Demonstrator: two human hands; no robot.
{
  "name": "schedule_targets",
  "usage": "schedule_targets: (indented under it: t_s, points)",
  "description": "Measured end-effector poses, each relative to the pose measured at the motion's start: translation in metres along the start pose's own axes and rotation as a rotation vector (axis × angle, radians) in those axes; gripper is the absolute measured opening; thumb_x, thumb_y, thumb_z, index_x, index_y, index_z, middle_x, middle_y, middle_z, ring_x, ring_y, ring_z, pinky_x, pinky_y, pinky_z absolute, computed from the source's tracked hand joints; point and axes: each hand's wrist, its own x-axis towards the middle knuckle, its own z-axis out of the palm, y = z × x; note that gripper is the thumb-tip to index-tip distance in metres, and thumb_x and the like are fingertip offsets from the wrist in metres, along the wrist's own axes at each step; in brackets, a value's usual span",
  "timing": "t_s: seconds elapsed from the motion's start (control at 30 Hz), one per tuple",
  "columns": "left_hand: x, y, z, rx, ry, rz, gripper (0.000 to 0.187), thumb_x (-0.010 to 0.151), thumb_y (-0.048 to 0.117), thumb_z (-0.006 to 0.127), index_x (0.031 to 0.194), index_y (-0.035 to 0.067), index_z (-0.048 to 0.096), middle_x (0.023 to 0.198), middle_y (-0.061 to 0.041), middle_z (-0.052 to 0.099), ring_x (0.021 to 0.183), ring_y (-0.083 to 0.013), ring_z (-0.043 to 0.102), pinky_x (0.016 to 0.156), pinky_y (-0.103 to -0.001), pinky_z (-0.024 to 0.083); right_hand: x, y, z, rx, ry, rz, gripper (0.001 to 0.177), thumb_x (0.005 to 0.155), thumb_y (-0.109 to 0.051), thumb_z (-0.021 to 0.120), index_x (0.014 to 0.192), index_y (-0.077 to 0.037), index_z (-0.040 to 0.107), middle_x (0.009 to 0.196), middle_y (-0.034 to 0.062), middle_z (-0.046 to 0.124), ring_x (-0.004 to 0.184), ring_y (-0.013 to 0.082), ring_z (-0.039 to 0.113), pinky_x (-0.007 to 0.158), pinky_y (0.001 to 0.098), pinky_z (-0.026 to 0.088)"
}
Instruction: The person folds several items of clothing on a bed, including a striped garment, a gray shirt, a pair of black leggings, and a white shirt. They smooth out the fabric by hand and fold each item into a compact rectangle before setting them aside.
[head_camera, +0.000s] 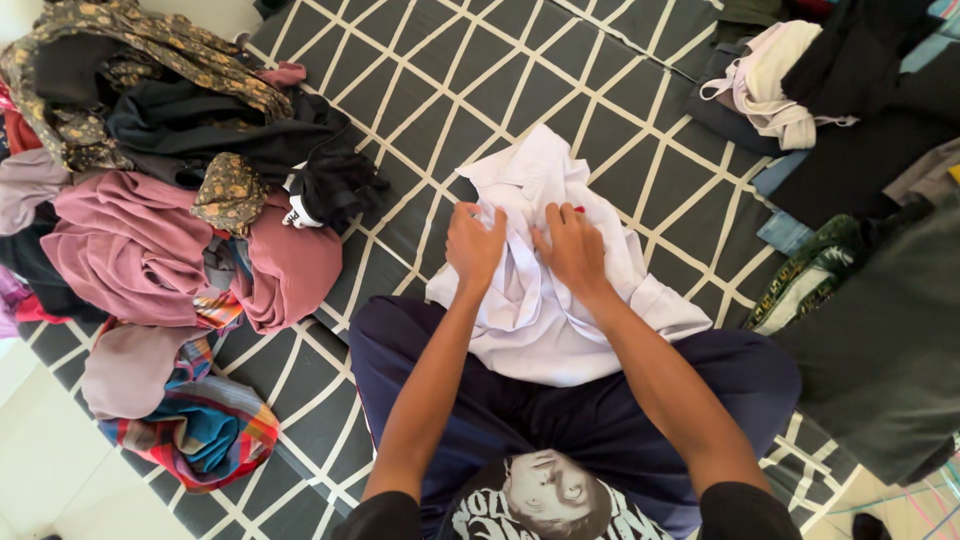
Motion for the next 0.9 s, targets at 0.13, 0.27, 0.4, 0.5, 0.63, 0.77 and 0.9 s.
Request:
schedule_targets:
  t_s: [0.13, 0.27, 0.4, 0.5, 0.63, 0.77, 0.9]
  points:
    - [0.019, -0.007, 0.017, -0.025, -0.030, -0.040, 0.024, 0.083, 0.032, 0.074, 0.096, 0.012, 0.072, 0.082, -0.006, 0.072, 0.081, -0.0340, 0.071, 0.073, -0.049, 0.055, 0.000, 0.011, 0.019, -0.037, 0.101, -0.055, 0.017, 0.085, -0.011, 0.072, 0.094, -0.005, 0.060, 0.086, 0.0129, 0.063, 0.088, 0.0339, 0.065, 0.073, 0.0468, 0.052]
    - [0.012, -0.006, 0.014, -0.170, 0.051, 0.135, 0.019, 0.083, 0.019, 0.075, 0.091, 0.005, 0.066, 0.076, -0.009, 0.070, 0.073, -0.0310, 0.071, 0.070, -0.044, 0.055, 0.006, 0.010, 0.017, 0.176, 0.278, 0.030, 0.014, 0.080, -0.005, 0.072, 0.087, -0.006, 0.060, 0.081, 0.0107, 0.063, 0.083, 0.0323, 0.062, 0.072, 0.0450, 0.049]
    - [-0.016, 0.011, 0.003, -0.399, 0.028, 0.238, 0.019, 0.083, 0.007, 0.075, 0.095, 0.002, 0.061, 0.075, -0.007, 0.064, 0.069, -0.0207, 0.065, 0.065, -0.034, 0.052, 0.006, 0.014, -0.005, 0.873, 0.045, 0.368, 0.013, 0.088, -0.005, 0.074, 0.089, -0.006, 0.060, 0.077, 0.0036, 0.063, 0.071, 0.0161, 0.056, 0.062, 0.0317, 0.042]
    - [-0.043, 0.026, 0.003, -0.541, -0.087, 0.227, 0.022, 0.080, 0.002, 0.075, 0.095, 0.001, 0.059, 0.078, -0.006, 0.062, 0.068, -0.0151, 0.059, 0.063, -0.030, 0.050, -0.003, 0.014, -0.028, 1.232, -0.054, 0.466, 0.011, 0.094, -0.006, 0.072, 0.093, -0.006, 0.061, 0.080, -0.0013, 0.061, 0.068, 0.0061, 0.054, 0.059, 0.0234, 0.041]
    - [-0.069, 0.034, 0.006, -0.789, -0.260, 0.256, 0.020, 0.085, 0.000, 0.069, 0.104, 0.002, 0.061, 0.090, -0.002, 0.065, 0.079, -0.0112, 0.063, 0.072, -0.025, 0.053, -0.021, 0.001, -0.046, 1.268, 0.046, 0.402, 0.011, 0.097, -0.007, 0.069, 0.094, -0.005, 0.058, 0.083, -0.0011, 0.063, 0.070, 0.0053, 0.060, 0.061, 0.0216, 0.046]
    - [-0.084, 0.030, 0.011, -0.930, -0.342, 0.102, 0.011, 0.099, 0.008, 0.065, 0.106, 0.000, 0.065, 0.092, -0.003, 0.072, 0.082, -0.0110, 0.069, 0.077, -0.025, 0.056, -0.036, -0.010, -0.060, 1.198, 0.060, 0.413, 0.010, 0.097, -0.005, 0.068, 0.095, -0.002, 0.059, 0.086, 0.0007, 0.067, 0.076, 0.0070, 0.068, 0.066, 0.0225, 0.053]
    - [-0.087, 0.021, 0.009, -0.975, -0.347, 0.129, 0.016, 0.100, 0.011, 0.071, 0.103, -0.004, 0.068, 0.091, -0.006, 0.071, 0.082, -0.0116, 0.067, 0.074, -0.025, 0.054, -0.045, -0.020, -0.072, 1.078, 0.152, 0.317, 0.008, 0.096, -0.002, 0.071, 0.098, 0.002, 0.064, 0.087, 0.0041, 0.069, 0.078, 0.0096, 0.069, 0.068, 0.0238, 0.055]
